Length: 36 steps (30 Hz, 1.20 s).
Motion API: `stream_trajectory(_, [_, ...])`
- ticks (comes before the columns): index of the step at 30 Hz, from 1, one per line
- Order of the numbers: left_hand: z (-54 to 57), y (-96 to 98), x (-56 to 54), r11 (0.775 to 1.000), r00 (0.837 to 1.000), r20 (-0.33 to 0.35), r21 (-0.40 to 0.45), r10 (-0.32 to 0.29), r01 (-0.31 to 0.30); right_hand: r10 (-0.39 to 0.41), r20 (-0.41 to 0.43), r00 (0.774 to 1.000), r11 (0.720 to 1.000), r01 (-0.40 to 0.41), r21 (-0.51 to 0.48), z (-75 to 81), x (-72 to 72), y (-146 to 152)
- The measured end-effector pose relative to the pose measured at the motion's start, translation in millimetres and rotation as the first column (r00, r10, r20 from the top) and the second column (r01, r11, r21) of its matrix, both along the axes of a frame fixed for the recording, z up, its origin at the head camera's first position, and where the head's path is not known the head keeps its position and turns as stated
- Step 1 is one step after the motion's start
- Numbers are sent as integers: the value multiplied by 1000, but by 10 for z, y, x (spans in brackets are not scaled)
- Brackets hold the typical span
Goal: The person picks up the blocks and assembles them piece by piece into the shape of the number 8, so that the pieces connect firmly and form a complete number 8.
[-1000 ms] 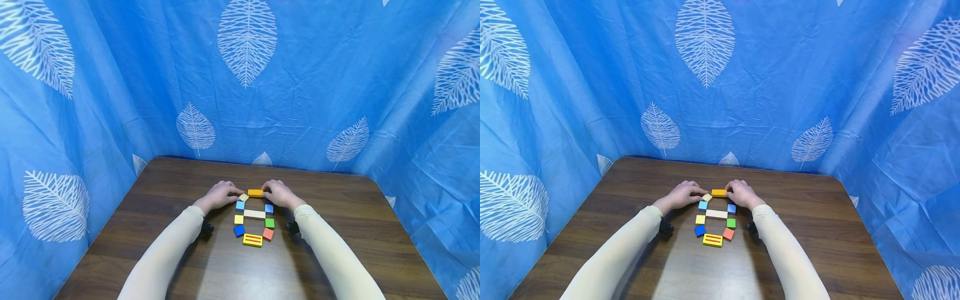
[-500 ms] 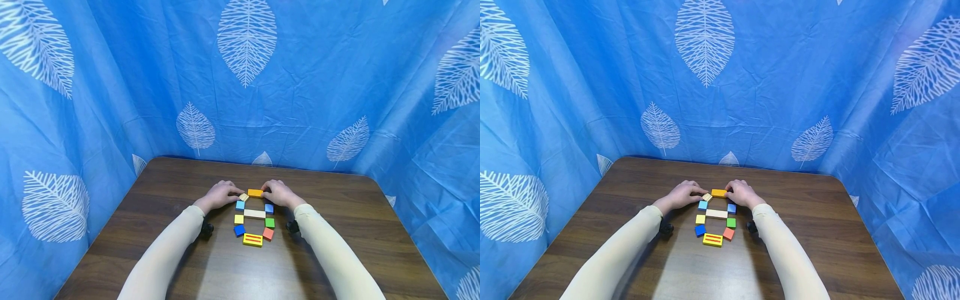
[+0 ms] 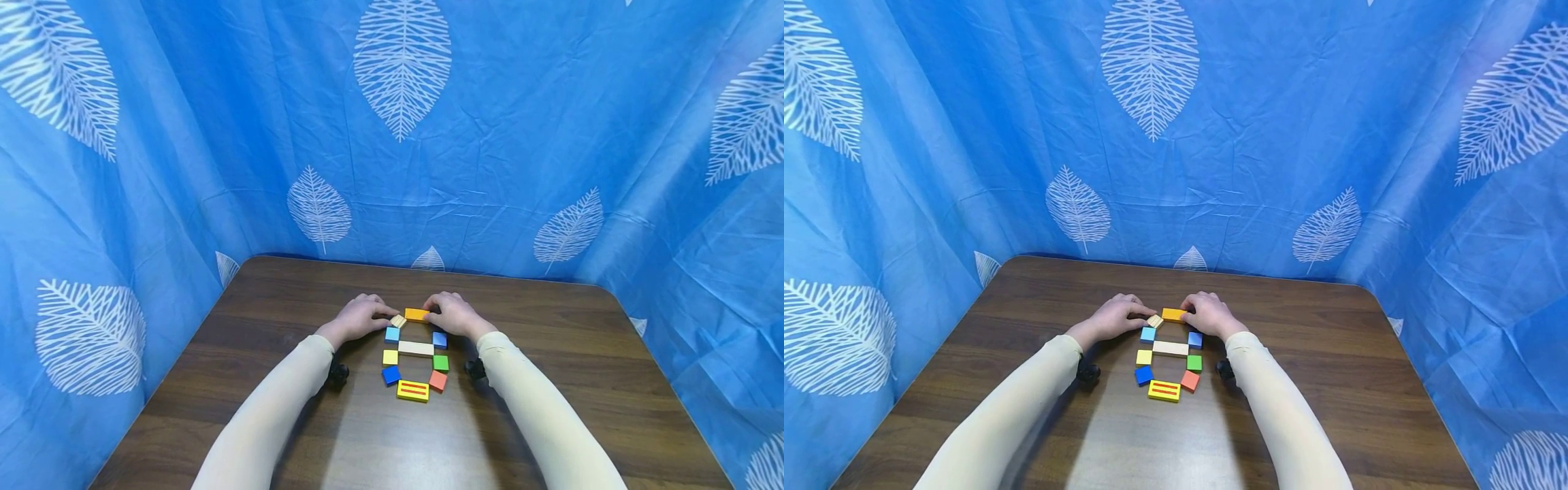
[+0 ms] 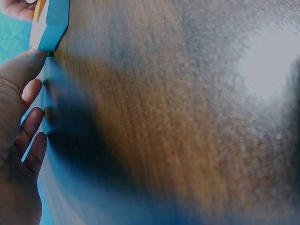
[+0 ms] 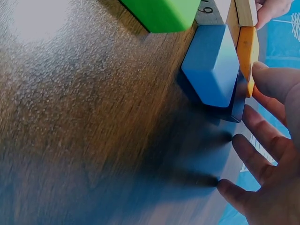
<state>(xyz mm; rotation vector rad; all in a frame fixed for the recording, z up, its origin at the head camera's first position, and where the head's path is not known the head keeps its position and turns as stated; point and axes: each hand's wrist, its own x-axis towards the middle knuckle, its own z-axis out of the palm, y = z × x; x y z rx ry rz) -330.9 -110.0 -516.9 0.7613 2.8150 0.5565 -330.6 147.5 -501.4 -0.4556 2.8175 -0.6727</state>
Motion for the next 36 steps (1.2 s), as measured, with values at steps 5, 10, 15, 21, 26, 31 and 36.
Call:
stream_trajectory(5, [8, -3, 5, 1000, 1000, 1, 13, 0, 0, 12, -18, 1000, 1000, -12, 14, -7, -8, -6])
stream_trajectory(10, [23, -1, 9, 1000, 1000, -7, 13, -14, 14, 11, -19, 1000, 1000, -11, 14, -12, -13, -8])
stream_trajectory(15, [18, 2, 9, 1000, 1000, -17, 8, -21, 21, 10, -15, 1000, 1000, -10, 8, -15, -13, -7])
stream_trajectory(21, [-11, -5, 1, 1000, 1000, -6, 10, -16, 16, 8, -12, 1000, 1000, -8, 5, -30, -7, -6])
stream_trajectory(26, [-12, -9, 5, 1000, 1000, -10, 12, -16, 16, 5, -4, 1000, 1000, -5, 3, -28, 3, -4])
stream_trajectory(31, [-18, -10, 6, 1000, 1000, -12, 10, -11, 11, 2, -1, 1000, 1000, -2, -2, -23, 6, -2])
stream_trajectory(36, [-15, -8, 7, 1000, 1000, -6, 11, -5, 5, 2, -5, 1000, 1000, -2, -8, -24, 1, 2])
